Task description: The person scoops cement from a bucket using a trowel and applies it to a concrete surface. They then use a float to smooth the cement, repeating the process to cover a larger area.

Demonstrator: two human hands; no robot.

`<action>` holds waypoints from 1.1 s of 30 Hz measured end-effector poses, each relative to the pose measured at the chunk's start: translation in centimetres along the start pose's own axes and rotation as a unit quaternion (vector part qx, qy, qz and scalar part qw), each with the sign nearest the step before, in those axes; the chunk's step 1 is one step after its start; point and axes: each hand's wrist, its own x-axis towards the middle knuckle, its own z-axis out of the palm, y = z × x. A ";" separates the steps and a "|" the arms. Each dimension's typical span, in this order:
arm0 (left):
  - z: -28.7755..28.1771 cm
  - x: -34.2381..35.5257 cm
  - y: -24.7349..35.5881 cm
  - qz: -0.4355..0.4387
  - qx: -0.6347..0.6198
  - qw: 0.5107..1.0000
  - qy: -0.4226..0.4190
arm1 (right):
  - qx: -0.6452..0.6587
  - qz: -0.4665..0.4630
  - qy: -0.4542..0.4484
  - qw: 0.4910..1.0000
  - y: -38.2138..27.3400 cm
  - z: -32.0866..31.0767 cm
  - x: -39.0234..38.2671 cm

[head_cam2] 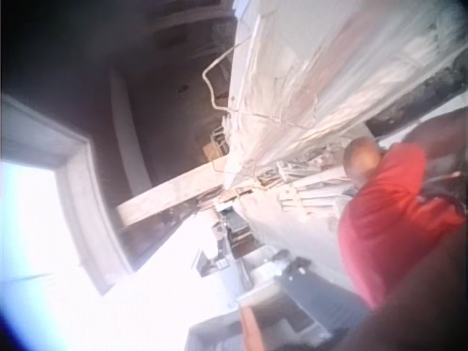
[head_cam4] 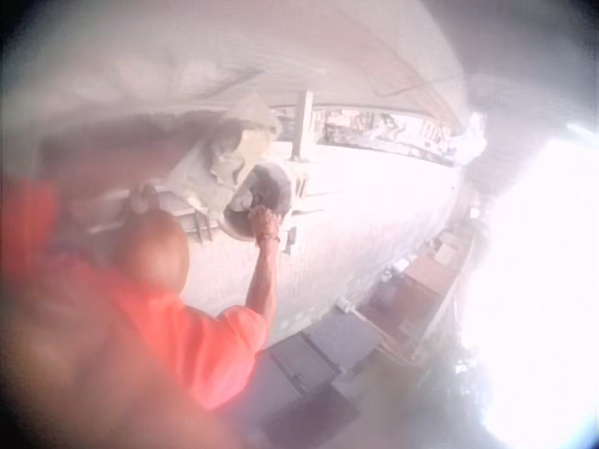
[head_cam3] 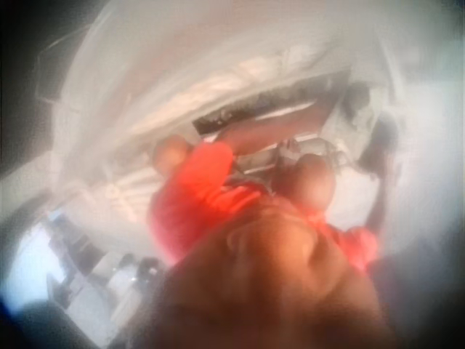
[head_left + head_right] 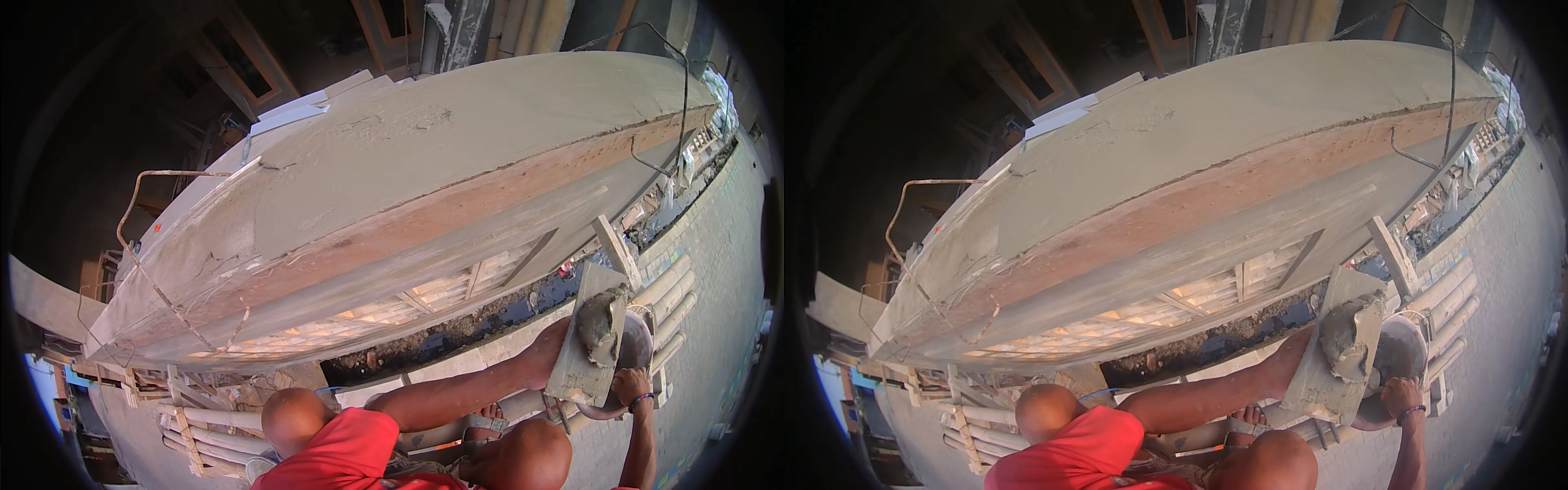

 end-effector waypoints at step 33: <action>-2.1 -1.0 2.1 0.362 0.213 0.907 -0.003 | 0.944 -0.127 -0.128 0.277 -22.6 -7.7 -1.9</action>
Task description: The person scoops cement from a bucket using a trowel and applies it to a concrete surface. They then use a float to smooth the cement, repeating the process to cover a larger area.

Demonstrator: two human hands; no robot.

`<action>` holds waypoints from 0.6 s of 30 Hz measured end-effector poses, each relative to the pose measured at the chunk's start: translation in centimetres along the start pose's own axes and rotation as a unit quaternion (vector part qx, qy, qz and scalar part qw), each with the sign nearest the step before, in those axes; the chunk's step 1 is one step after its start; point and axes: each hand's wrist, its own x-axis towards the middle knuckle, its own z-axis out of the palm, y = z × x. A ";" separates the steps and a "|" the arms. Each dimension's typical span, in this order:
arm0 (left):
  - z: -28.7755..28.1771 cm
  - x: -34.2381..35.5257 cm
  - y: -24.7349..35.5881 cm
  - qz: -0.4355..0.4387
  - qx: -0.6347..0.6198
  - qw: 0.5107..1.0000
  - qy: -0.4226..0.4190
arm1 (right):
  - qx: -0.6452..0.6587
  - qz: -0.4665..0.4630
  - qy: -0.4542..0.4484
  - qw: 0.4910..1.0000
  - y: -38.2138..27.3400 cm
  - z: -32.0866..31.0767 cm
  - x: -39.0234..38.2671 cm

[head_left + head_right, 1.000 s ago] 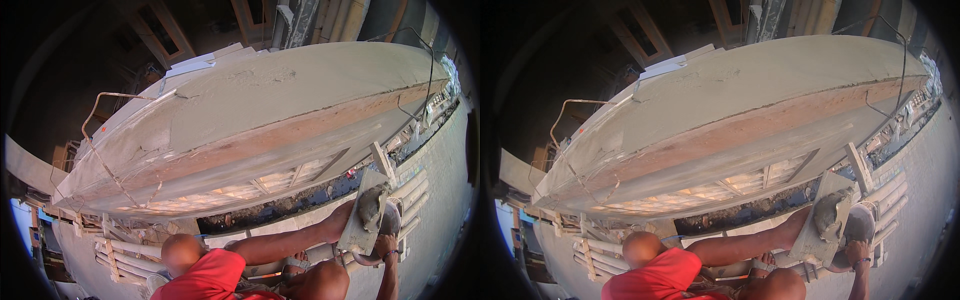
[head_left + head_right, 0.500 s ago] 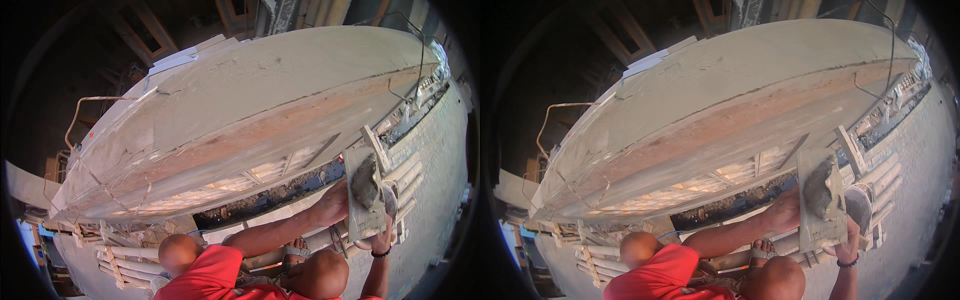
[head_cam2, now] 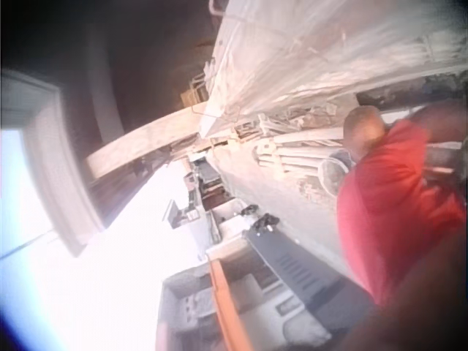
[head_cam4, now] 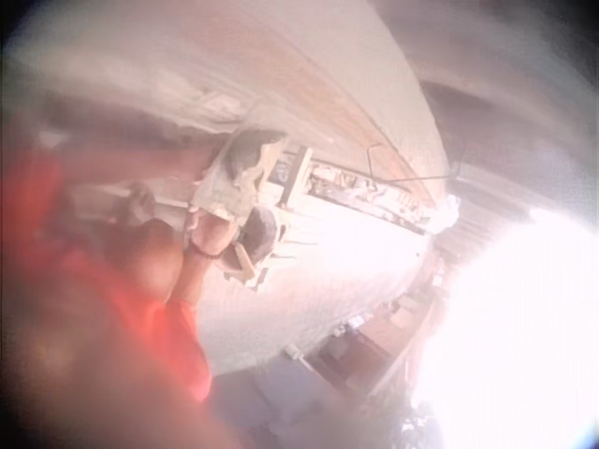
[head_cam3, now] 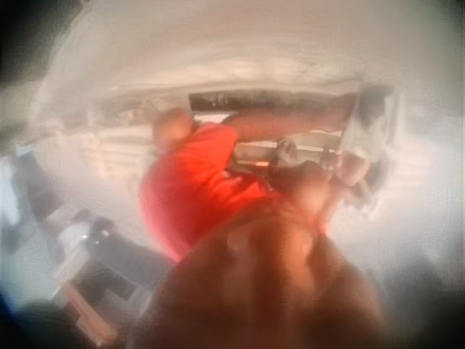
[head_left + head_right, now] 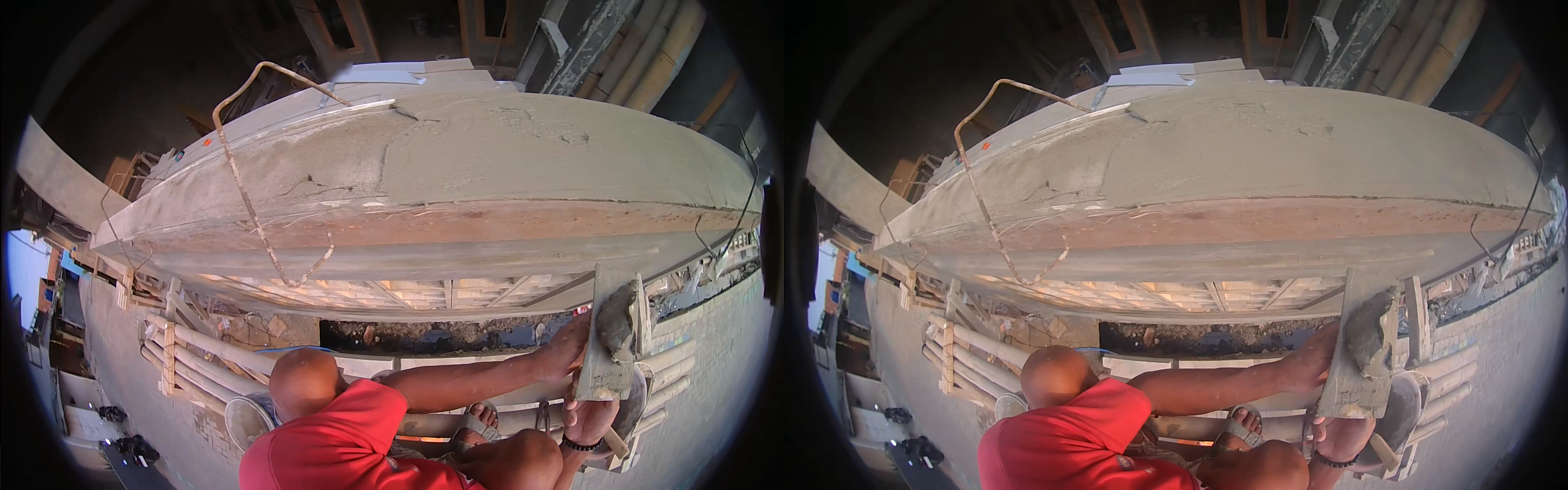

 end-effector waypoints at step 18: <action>9.3 1.1 6.8 0.015 0.067 0.973 0.222 | 0.120 -0.016 0.030 0.992 -4.3 10.0 -2.2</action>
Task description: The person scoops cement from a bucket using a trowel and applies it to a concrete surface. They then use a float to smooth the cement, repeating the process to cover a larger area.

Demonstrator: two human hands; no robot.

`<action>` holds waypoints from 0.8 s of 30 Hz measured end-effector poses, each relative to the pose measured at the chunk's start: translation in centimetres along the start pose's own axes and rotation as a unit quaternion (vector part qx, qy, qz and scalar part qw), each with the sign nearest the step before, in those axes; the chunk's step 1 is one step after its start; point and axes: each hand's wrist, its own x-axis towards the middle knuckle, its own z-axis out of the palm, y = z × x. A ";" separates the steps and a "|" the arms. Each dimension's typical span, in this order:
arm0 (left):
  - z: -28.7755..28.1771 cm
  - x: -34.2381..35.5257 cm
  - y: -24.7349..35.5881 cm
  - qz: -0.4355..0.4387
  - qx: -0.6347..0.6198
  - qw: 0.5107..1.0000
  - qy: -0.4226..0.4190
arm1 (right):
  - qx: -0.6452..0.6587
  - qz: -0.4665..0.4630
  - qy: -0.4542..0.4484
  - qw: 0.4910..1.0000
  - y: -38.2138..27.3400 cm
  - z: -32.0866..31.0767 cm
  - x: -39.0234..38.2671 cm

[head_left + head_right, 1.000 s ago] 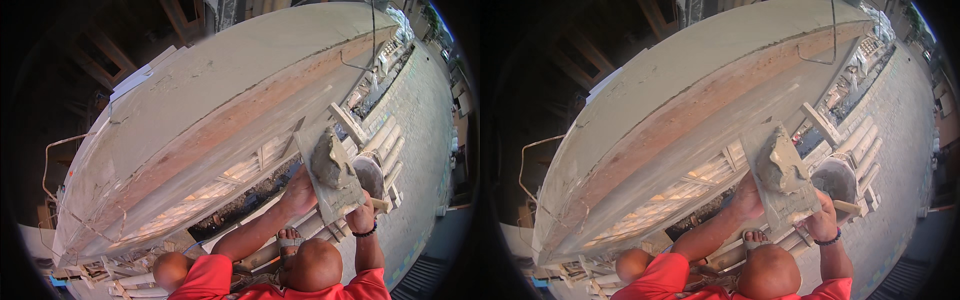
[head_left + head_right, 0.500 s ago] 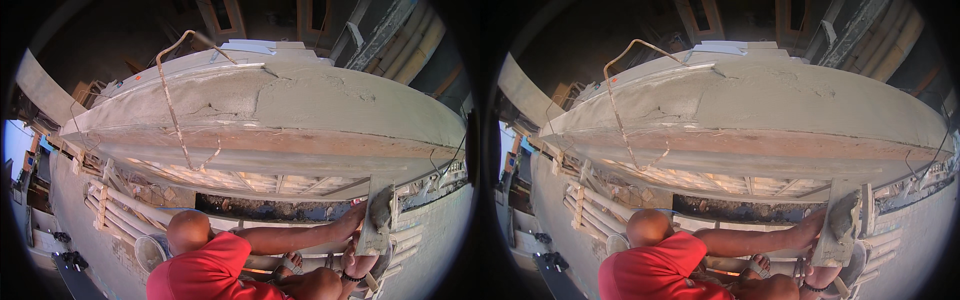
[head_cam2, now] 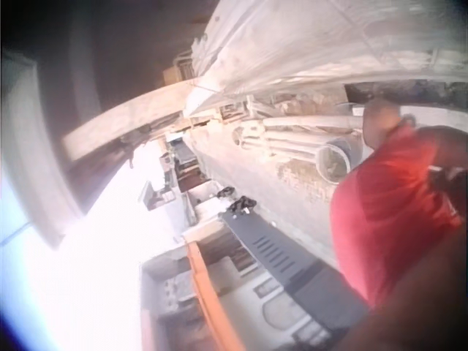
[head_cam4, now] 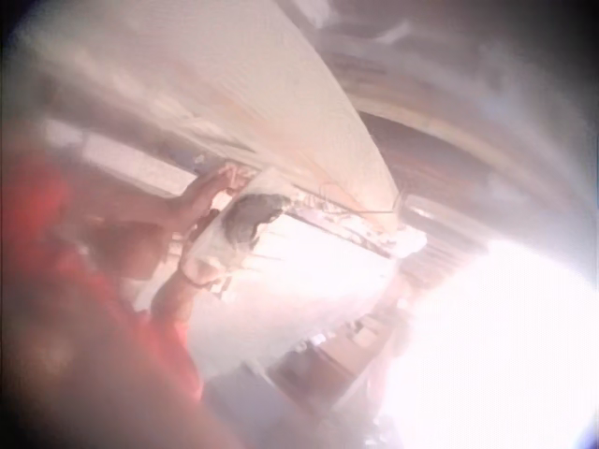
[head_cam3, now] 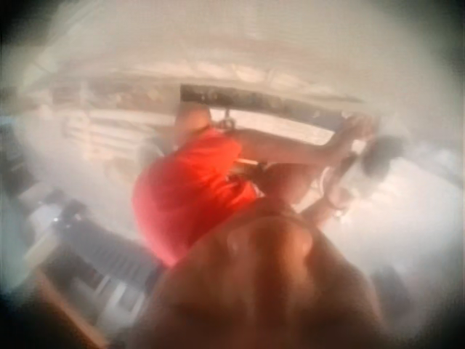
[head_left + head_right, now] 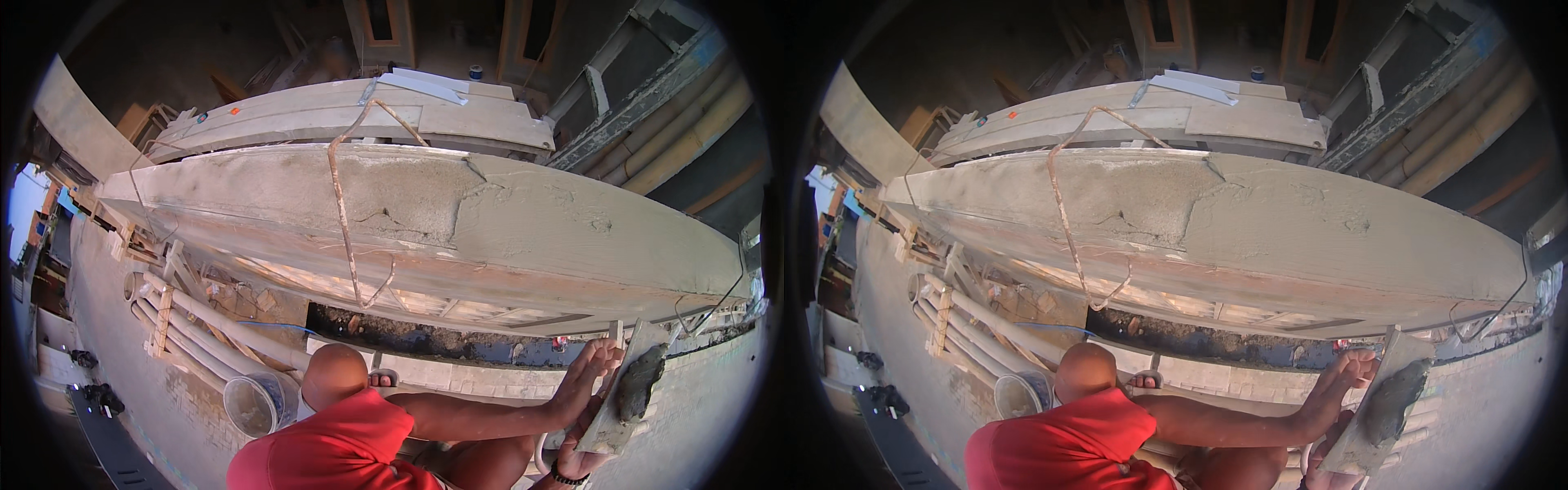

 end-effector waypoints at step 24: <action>-20.4 -11.2 42.1 -0.064 0.852 0.520 0.000 | -0.248 0.139 -0.002 0.959 14.4 17.6 7.4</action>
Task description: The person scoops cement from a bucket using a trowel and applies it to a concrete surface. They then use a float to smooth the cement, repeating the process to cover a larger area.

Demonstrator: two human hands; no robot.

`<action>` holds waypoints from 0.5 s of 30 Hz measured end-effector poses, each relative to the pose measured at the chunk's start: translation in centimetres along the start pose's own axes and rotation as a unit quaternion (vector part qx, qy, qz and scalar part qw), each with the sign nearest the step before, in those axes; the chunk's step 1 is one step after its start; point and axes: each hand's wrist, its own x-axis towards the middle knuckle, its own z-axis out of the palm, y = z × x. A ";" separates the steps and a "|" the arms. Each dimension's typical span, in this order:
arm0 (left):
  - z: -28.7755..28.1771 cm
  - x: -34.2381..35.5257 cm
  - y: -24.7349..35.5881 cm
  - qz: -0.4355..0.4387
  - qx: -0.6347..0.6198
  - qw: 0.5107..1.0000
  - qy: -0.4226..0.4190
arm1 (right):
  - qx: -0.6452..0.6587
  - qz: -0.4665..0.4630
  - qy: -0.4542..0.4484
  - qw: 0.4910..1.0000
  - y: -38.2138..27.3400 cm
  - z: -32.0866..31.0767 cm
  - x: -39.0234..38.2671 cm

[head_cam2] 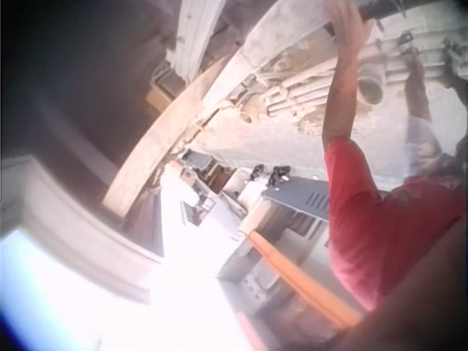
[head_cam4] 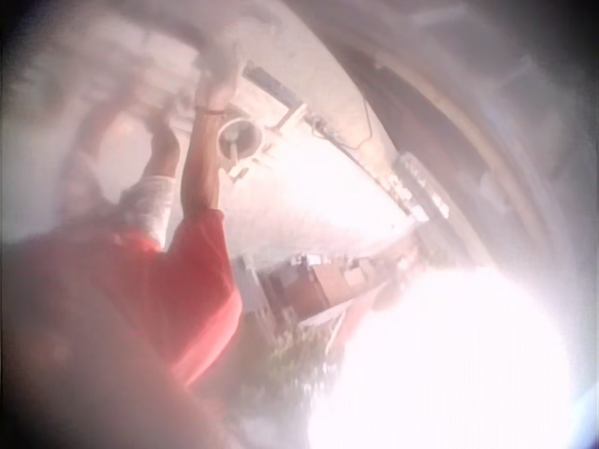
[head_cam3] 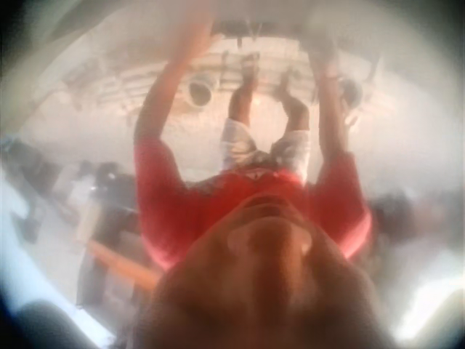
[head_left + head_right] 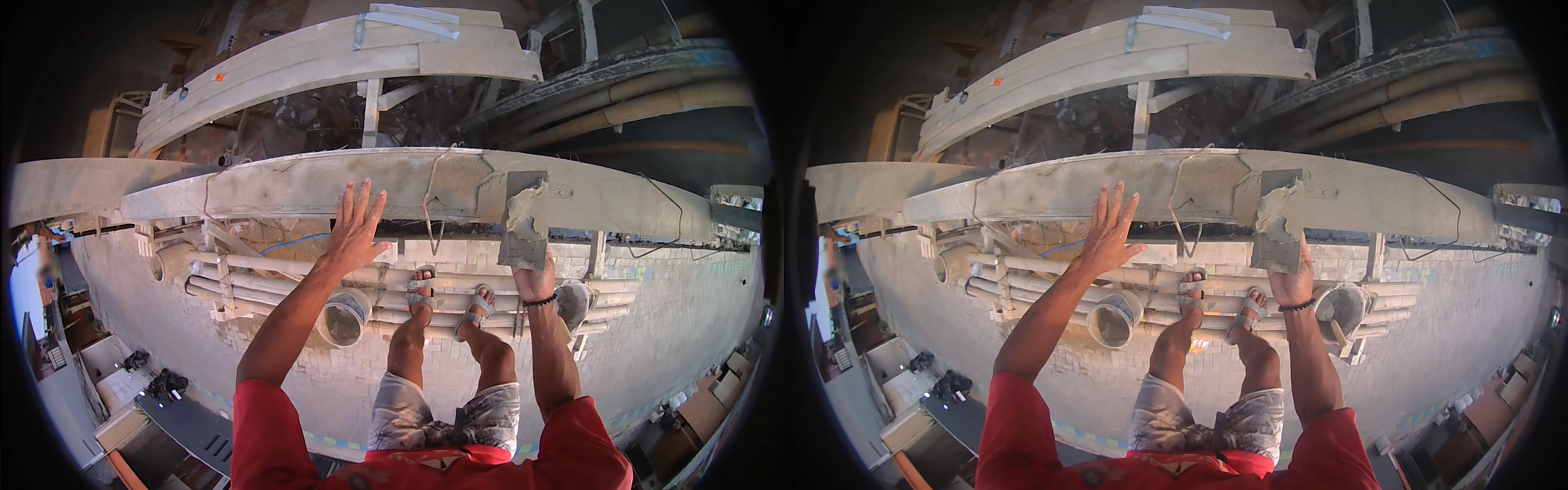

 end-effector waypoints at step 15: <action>-0.9 7.8 -3.8 0.108 0.038 0.982 -0.150 | -0.633 -0.185 0.065 0.749 4.9 8.5 4.3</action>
